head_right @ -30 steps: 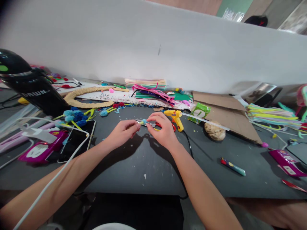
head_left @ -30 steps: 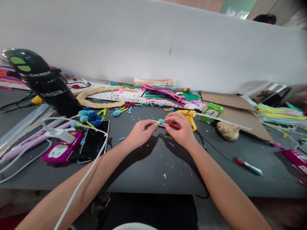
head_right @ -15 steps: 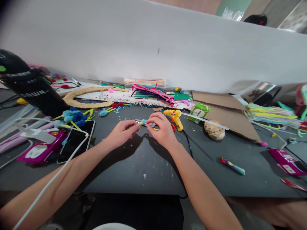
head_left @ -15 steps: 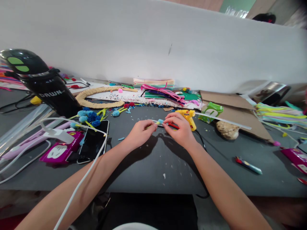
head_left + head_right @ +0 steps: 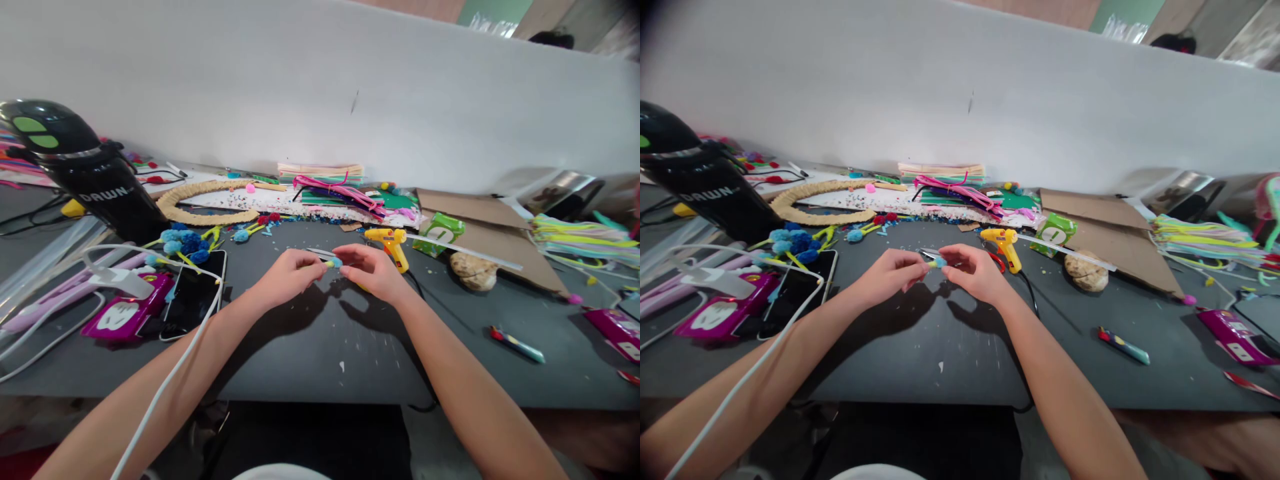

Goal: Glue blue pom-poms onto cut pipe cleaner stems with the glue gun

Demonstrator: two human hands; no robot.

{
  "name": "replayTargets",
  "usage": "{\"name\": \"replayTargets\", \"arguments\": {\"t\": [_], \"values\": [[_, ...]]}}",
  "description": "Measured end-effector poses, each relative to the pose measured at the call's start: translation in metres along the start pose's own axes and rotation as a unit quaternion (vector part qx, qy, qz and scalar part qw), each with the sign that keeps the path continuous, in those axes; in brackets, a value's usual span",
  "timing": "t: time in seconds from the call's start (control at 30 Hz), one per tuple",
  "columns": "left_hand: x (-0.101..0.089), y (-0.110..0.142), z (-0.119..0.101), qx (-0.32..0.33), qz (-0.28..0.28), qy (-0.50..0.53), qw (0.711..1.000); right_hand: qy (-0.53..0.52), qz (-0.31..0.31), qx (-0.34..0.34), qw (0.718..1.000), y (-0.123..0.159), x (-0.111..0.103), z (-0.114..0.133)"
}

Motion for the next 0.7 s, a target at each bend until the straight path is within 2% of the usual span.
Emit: {"name": "replayTargets", "arguments": {"t": [0.1,0.7], "values": [[0.0009,0.0002,0.001,-0.006,0.014,-0.006,1.0,-0.014,0.015,0.02,1.0,0.0,0.0043,-0.0015],[0.0029,-0.0002,0.0002,0.003,0.033,-0.016,0.999,-0.012,-0.012,0.023,1.0,-0.0017,0.0048,-0.0046]]}}
Point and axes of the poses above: each hand's wrist, its own y-axis away from the middle knuckle, its own x-axis out of the palm, z = x × y, the point moved 5 cm from there along -y, towards the middle knuckle, and after that the axes turned 10 degrees about -y, right-handed, at the moved point
